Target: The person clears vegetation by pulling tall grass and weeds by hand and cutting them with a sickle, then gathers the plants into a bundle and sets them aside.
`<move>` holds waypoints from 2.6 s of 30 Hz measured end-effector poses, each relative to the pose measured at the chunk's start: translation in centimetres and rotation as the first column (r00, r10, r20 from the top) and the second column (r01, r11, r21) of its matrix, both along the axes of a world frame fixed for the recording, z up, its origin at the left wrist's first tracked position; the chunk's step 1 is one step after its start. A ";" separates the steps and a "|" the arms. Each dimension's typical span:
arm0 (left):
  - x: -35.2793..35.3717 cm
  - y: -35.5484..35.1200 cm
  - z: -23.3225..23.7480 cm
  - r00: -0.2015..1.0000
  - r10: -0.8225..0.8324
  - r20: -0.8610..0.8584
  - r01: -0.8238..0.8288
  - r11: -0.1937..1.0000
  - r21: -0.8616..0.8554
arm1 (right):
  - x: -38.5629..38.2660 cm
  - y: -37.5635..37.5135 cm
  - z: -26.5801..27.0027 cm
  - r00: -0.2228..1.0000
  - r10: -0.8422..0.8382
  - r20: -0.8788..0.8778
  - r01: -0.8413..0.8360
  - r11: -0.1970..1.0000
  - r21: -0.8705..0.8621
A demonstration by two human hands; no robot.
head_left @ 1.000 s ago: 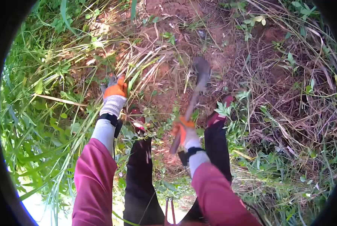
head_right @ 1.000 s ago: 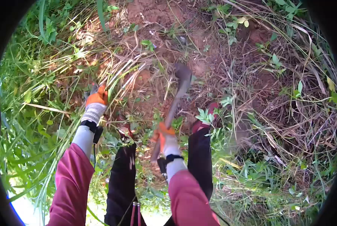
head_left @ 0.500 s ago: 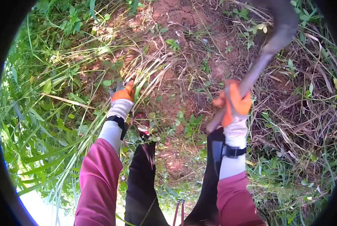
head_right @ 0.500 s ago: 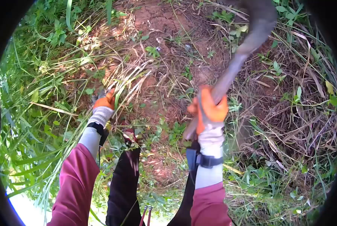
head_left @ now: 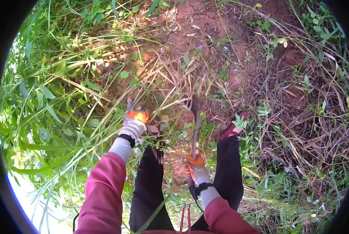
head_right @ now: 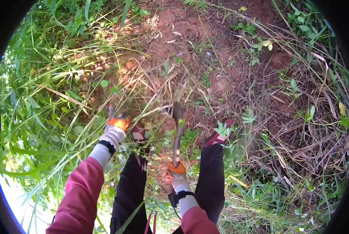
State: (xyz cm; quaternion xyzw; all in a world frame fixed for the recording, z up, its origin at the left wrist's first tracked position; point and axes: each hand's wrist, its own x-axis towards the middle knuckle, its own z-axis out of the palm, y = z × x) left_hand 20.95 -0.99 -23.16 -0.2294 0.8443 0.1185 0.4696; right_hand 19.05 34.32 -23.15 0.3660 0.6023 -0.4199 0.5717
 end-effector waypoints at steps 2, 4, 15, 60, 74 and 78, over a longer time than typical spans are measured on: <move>0.1 1.2 0.0 0.980 -0.186 -0.063 0.183 0.981 -0.060 | 1.1 2.5 -1.1 0.993 0.070 -0.095 -0.069 0.997 0.017; -4.0 1.9 3.0 0.994 -0.089 0.060 0.092 0.995 -0.046 | -1.5 1.4 0.3 0.961 0.230 -0.150 -0.215 0.970 0.110; -9.1 -0.2 2.7 0.976 0.082 -0.203 -0.101 0.991 -0.084 | -28.8 -19.1 11.1 0.598 -0.222 -0.770 0.056 0.970 -0.236; -12.3 4.3 0.2 0.925 0.375 -0.062 -0.372 0.926 0.058 | -8.9 -8.5 0.5 0.989 -0.148 -0.020 0.145 0.984 -0.107; -12.4 3.8 -3.6 0.942 0.148 0.303 -0.131 0.989 -0.074 | -36.0 -22.4 8.5 0.459 -0.414 -0.786 0.032 0.892 -0.450; -11.3 3.6 -3.0 0.973 0.222 0.065 -0.220 0.975 -0.041 | -16.9 -11.9 1.7 0.898 0.394 -0.195 -0.405 0.914 -0.015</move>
